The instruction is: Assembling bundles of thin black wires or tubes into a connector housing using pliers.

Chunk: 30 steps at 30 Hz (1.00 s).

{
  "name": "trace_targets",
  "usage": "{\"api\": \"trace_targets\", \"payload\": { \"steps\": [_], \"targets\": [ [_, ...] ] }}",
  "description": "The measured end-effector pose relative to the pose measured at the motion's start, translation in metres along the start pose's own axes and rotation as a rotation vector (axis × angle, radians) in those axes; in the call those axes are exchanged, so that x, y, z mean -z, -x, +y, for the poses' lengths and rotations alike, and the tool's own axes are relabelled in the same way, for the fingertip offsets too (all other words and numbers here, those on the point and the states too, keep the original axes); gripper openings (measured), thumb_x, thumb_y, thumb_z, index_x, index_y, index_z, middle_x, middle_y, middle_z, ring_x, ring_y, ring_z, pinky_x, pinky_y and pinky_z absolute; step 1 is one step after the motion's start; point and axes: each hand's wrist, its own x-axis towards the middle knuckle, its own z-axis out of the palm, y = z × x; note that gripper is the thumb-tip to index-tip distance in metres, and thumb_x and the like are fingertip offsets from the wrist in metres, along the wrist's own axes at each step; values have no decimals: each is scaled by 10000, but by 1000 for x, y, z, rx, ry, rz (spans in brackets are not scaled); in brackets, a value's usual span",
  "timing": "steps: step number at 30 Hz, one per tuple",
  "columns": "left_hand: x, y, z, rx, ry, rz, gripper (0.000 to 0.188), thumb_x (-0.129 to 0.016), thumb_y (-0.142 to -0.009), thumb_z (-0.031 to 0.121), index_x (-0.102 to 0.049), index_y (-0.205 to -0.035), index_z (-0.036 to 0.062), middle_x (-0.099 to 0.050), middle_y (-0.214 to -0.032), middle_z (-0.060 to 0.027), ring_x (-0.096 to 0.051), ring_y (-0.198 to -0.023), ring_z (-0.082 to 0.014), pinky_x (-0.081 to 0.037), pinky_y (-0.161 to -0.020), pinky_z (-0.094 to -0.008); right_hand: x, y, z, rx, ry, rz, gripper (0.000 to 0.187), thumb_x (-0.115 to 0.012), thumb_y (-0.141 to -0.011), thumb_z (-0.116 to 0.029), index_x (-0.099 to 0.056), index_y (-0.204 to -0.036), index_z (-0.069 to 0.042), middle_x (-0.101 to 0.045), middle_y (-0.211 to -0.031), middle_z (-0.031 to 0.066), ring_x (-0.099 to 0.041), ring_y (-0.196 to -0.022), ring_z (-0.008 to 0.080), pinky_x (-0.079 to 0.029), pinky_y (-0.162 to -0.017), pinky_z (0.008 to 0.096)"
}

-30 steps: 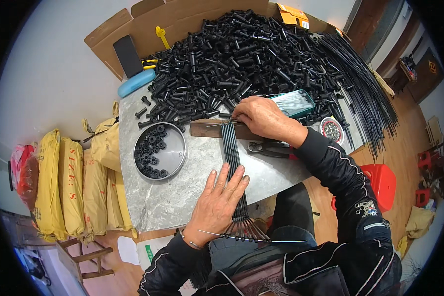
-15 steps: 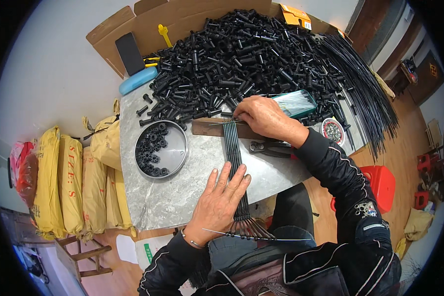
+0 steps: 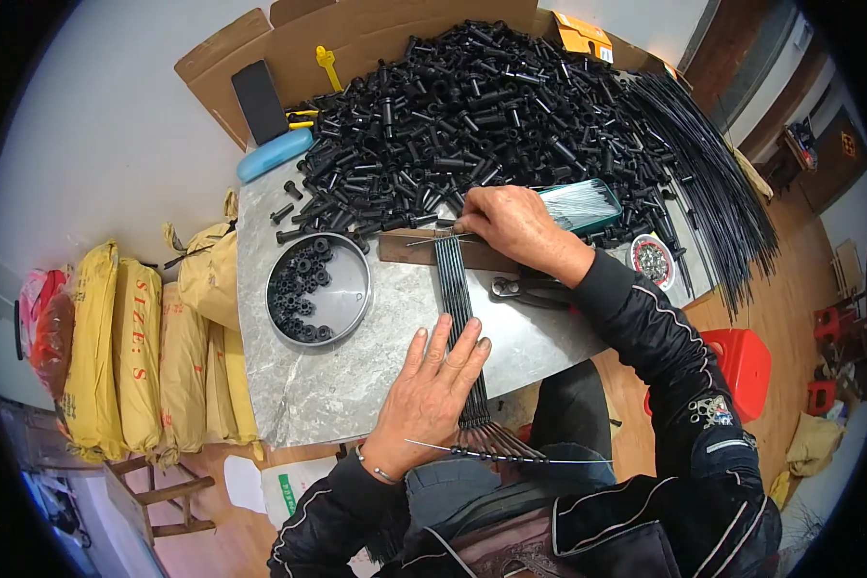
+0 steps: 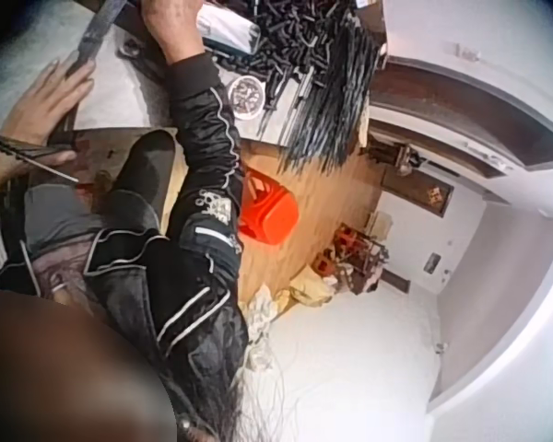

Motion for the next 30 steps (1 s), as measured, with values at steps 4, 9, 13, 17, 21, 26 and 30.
{"api": "trace_targets", "payload": {
  "steps": [4,9,13,17,21,26,30],
  "targets": [
    [1,0,2,13,62,24,829,-706,-656,181,-382,-1399,7,-278,-1513,-175,-256,-1386,-409,-229,-1124,-521,-8,-2,11,109,-118,11,127,-636,-831,-131,-664,-835,-7,-658,-766,144,-640,-725,310,-494,-657,401],
    [1,1,1,16,26,17,884,-743,-616,198,-380,-1400,9,-277,-1515,-167,-255,-1388,-403,-232,-1126,-518,-9,-2,10,227,-144,73,133,-630,-808,-35,-662,-927,13,-669,-818,142,-653,-751,299,-509,-696,389],
    [1,1,1,13,53,26,919,-767,-594,213,-378,-1400,7,-271,-1517,-165,-253,-1389,-401,-233,-1127,-516,-6,-1,2,66,-204,15,141,-618,-814,-19,-660,-943,19,-682,-852,135,-669,-780,276,-518,-713,349],
    [-2,1,-1,6,54,33,1000,-813,-546,288,-375,-1399,4,-267,-1518,-164,-248,-1388,-407,-236,-1127,-516,-8,-1,7,-73,-362,-39,153,-612,-824,2,-655,-970,18,-698,-849,122,-678,-791,184,-521,-706,296],
    [-1,1,0,-3,38,38,1047,-824,-526,360,-370,-1400,2,-267,-1517,-163,-243,-1387,-414,-242,-1125,-516,-4,-4,5,-124,-446,-70,150,-609,-833,14,-645,-978,17,-703,-825,98,-664,-767,124,-519,-687,274],
    [-4,0,-2,-23,23,54,925,-693,-656,497,-401,-1385,9,-289,-1504,-178,-249,-1381,-428,-238,-1119,-528,-1,-6,9,-104,-451,-96,140,-607,-835,12,-639,-971,21,-703,-827,97,-663,-756,128,-517,-684,275],
    [-7,3,-6,-27,-2,61,874,-572,-773,638,-433,-1370,15,-308,-1492,-191,-253,-1376,-441,-231,-1113,-540,-7,-3,4,-18,-377,-35,145,-605,-841,2,-633,-983,22,-701,-846,107,-669,-772,150,-519,-693,282]
  ]
}}
